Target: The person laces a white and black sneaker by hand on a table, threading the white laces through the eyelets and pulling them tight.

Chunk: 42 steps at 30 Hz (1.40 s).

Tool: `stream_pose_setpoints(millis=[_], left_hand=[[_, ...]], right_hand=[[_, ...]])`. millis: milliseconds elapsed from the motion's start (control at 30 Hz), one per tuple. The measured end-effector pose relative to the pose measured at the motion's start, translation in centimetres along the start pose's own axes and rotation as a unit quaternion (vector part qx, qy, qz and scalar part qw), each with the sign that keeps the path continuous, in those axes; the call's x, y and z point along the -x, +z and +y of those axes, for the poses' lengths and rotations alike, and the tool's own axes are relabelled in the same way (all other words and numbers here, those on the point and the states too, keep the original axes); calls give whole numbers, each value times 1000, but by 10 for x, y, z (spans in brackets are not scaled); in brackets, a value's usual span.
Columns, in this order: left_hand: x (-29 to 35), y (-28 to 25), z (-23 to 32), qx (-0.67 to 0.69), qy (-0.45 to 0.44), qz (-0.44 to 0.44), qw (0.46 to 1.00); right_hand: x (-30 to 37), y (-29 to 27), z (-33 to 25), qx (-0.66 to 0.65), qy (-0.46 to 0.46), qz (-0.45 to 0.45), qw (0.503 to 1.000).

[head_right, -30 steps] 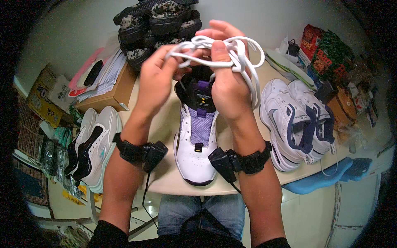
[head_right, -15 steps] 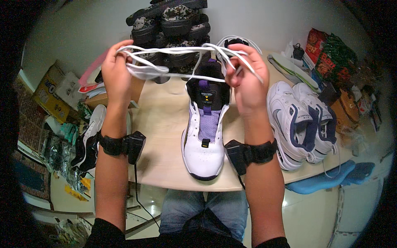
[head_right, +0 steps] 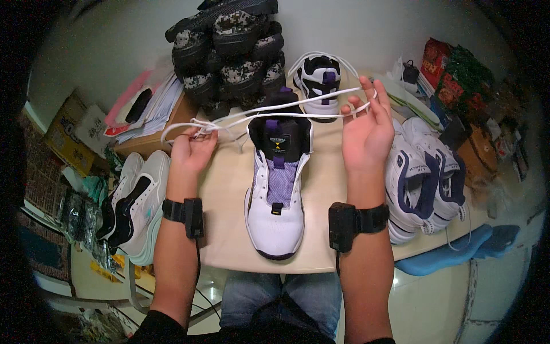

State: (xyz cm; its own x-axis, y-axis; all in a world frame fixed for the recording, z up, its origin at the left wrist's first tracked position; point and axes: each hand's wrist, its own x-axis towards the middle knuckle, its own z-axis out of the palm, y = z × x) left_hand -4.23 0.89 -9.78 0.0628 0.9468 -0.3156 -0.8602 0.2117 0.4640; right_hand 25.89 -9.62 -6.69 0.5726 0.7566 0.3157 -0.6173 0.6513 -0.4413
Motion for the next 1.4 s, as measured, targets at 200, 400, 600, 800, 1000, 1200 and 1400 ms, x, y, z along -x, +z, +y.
stream_pose_setpoints(millis=[200,400,600,800,1000,1200,1400], left_hand=[[0,-12,11,-151,-9,-105,983],[13,-2,10,-221,21,-182,958],[21,7,5,-478,196,-148,843],[27,12,11,-518,100,-110,842],[30,12,20,-337,16,-187,923],[21,2,21,-213,-75,-228,947],[19,1,24,-93,-117,-233,961]], right_hand=[[-1,-3,3,291,25,17,956],[-4,-18,15,677,-45,-50,733],[2,2,10,629,-202,-24,750],[26,32,17,565,-226,-177,773],[46,94,20,556,-161,-451,680],[64,115,78,713,-145,-561,394],[48,127,89,737,-46,-553,386]])
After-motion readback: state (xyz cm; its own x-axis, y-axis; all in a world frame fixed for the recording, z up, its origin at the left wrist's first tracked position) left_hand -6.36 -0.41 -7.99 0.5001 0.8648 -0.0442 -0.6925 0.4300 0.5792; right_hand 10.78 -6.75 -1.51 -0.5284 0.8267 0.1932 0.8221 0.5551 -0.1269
